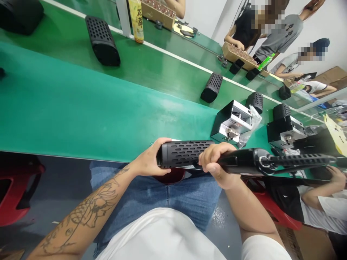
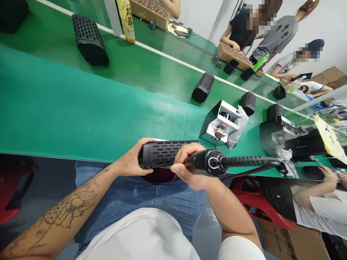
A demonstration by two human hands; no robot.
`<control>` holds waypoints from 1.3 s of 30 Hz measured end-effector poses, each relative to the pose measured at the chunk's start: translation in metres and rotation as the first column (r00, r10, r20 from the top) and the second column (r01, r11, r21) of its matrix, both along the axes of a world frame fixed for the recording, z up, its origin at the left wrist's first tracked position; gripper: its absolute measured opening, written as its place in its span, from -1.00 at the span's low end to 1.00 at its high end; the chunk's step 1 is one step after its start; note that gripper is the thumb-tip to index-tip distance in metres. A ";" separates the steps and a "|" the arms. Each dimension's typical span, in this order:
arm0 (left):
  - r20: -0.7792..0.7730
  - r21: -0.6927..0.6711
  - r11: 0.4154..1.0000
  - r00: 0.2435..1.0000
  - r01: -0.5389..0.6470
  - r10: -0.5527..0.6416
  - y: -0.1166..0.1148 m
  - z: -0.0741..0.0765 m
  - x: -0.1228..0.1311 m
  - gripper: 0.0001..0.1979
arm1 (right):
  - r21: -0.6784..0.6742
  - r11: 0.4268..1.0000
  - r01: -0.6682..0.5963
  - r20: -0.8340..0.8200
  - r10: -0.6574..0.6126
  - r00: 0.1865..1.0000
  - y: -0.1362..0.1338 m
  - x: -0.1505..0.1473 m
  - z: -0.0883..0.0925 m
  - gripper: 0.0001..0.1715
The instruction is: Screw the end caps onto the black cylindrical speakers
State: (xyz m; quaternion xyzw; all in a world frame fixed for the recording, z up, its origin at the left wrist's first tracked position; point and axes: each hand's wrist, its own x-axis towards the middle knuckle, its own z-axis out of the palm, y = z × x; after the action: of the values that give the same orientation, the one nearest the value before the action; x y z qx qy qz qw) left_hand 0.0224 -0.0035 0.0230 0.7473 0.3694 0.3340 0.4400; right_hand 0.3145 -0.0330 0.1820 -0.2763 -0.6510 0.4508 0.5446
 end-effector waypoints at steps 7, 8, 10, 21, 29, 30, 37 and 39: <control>-0.012 0.052 0.998 1.000 0.020 -0.019 0.002 0.011 0.000 0.09 | 0.103 0.973 0.208 -0.144 -0.193 0.971 0.019 0.037 0.020 -0.54; -0.020 0.053 0.998 0.999 0.029 -0.028 0.003 0.012 0.000 0.09 | 0.135 0.933 0.332 -0.165 -0.310 0.936 0.029 0.052 0.025 -0.48; -0.039 0.063 0.998 0.999 0.028 -0.025 0.005 0.011 -0.001 0.10 | 0.188 0.778 0.600 -0.175 -0.575 0.799 0.056 0.084 0.029 -0.37; 0.005 0.305 0.952 1.000 0.023 -0.026 0.014 -0.014 0.002 0.20 | 0.128 0.599 0.790 -0.150 -0.776 0.613 0.110 0.155 -0.014 -0.27; 0.010 0.211 0.976 0.999 0.047 -0.051 0.010 -0.008 0.005 0.24 | 0.232 0.778 0.584 -0.271 -0.525 0.807 0.028 0.073 0.034 -0.45; 0.013 0.192 0.980 0.999 0.044 -0.047 0.009 -0.008 0.005 0.23 | 0.225 0.836 0.501 -0.240 -0.450 0.860 0.015 0.057 0.040 -0.47; 0.045 0.125 0.992 0.998 0.033 -0.039 0.008 -0.002 0.012 0.18 | 0.006 0.997 0.071 -0.142 -0.069 0.987 -0.013 -0.030 0.040 -0.45; 0.052 0.114 0.993 0.998 0.027 -0.033 0.007 0.001 0.013 0.18 | 0.000 0.999 0.046 -0.140 -0.045 0.989 -0.007 -0.041 0.034 -0.44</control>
State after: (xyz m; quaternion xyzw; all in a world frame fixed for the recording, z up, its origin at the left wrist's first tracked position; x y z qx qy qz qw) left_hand 0.0358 0.0040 0.0236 0.7673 0.3264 0.3678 0.4116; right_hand 0.2737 -0.0396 0.2157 -0.2579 -0.6056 0.4553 0.5996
